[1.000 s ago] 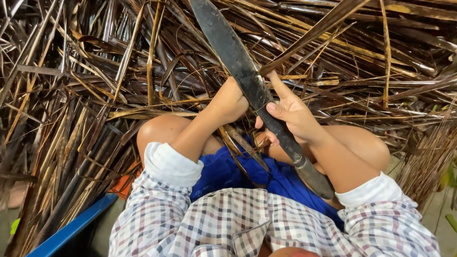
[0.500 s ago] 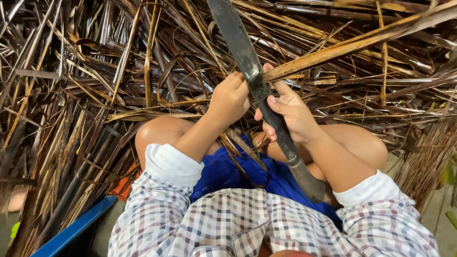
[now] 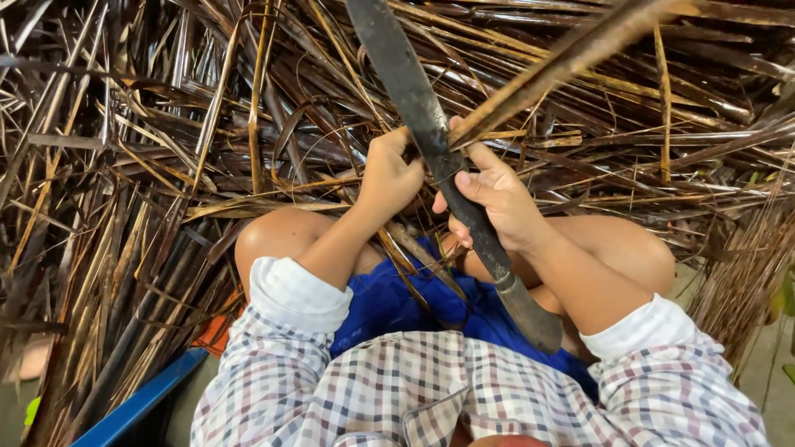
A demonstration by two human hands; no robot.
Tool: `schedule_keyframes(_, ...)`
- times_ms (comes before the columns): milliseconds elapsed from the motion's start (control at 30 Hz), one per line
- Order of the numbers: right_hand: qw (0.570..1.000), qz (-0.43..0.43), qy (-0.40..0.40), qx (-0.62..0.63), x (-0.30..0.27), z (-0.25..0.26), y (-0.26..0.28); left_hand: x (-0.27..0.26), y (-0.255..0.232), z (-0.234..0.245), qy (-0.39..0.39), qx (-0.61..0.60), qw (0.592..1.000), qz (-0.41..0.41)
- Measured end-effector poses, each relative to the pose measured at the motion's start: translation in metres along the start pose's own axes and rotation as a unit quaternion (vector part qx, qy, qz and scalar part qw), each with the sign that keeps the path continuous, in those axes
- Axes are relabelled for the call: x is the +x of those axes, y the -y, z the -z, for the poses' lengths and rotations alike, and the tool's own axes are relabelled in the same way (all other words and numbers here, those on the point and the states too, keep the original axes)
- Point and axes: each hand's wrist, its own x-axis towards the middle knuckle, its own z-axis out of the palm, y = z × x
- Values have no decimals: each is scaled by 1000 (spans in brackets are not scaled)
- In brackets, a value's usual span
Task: Stripping the leafy material from palm leaf midribs using a machete while sitting on the floor.
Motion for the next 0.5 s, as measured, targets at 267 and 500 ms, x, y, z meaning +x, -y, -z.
schedule_keyframes(267, 995, 9, 3, -96, -1, 2, -2, 9, -16, 9, 64, -320, 872, 365)
schedule_keyframes(500, 988, -3, 15, -151, -3, -2, 0, -1, 18, 2, 41, -296, 875, 381)
